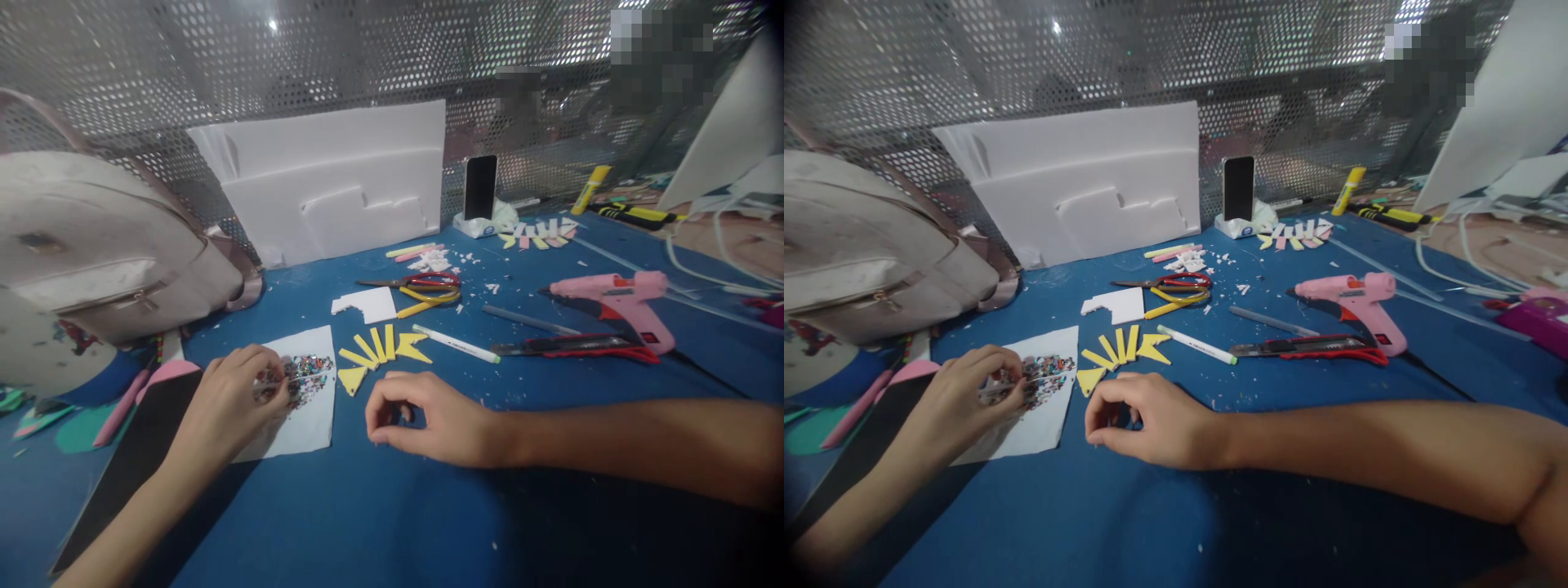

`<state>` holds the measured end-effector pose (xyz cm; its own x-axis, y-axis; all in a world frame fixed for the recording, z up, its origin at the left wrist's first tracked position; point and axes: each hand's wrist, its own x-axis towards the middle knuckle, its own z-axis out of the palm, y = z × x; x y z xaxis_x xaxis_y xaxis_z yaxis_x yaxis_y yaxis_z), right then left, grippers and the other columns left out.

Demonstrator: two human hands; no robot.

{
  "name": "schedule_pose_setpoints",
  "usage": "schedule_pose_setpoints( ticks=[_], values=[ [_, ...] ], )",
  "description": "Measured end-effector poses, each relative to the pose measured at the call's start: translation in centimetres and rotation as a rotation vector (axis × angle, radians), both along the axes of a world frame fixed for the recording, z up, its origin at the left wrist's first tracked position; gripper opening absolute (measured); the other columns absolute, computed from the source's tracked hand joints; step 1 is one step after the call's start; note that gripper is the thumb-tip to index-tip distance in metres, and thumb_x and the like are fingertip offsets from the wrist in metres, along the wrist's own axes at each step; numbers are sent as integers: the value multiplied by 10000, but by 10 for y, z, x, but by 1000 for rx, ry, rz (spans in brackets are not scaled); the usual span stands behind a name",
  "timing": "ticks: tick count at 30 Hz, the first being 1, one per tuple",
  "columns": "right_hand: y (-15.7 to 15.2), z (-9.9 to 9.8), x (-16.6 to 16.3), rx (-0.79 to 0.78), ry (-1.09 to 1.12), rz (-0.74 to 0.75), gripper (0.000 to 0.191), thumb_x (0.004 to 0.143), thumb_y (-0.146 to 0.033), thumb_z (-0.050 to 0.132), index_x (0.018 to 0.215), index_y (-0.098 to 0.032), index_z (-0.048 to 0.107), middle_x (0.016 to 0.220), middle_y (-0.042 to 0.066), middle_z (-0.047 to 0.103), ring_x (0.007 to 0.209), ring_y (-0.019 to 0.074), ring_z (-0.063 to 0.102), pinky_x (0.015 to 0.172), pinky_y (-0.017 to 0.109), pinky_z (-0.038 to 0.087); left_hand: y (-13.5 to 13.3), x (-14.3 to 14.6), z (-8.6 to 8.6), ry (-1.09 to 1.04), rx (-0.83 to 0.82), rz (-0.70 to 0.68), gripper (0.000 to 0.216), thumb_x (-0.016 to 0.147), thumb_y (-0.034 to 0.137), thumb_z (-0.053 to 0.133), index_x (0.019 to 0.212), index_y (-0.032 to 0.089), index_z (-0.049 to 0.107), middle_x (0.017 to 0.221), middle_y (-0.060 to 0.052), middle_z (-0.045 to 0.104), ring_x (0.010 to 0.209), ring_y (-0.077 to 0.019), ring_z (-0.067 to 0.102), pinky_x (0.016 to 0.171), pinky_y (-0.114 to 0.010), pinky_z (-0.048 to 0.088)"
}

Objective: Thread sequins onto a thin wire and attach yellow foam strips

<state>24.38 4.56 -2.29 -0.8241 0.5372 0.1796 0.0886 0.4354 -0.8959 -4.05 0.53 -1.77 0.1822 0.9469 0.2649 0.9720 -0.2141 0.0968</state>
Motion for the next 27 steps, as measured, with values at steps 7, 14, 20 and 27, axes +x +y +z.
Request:
schedule_pose_setpoints(
  ticks=[7, 14, 20, 27],
  values=[
    [0, 0, 0, 4, 4, 1, 38, 827, -129, 630, 833, -164, 644, 850, 5, 634, 739, 93, 526, 656, 204, 414, 1, -2, -2, -11, 12, 5, 115, 870, 269, 508, 784, 205, 550, 900, -42, 642, 795, -207, 591, 744, -334, 429],
    [0, 0, 1, -13, -10, -3, 33, 827, -137, 629, 832, -165, 646, 856, 11, 637, 740, 97, 532, 652, 210, 411, 4, -10, -6, -58, 15, -12, 126, 882, 272, 534, 795, 208, 599, 909, -39, 663, 802, -203, 594, 748, -336, 425],
    [-1, 0, 1, -19, 11, -28, 22, 840, -158, 621, 836, -164, 642, 854, 7, 632, 723, 92, 525, 645, 213, 413, -12, 21, 4, -220, 28, -24, 161, 903, 352, 540, 849, 231, 631, 886, -27, 695, 800, -198, 626, 739, -344, 465],
    [-3, -1, 2, 79, 85, -59, 24, 864, -177, 604, 852, -158, 613, 788, -4, 555, 677, 90, 474, 636, 216, 402, -47, 82, 2, -649, -191, -103, 115, 839, 321, 623, 769, 265, 695, 730, -10, 700, 650, -180, 598, 596, -312, 470]
  ],
)
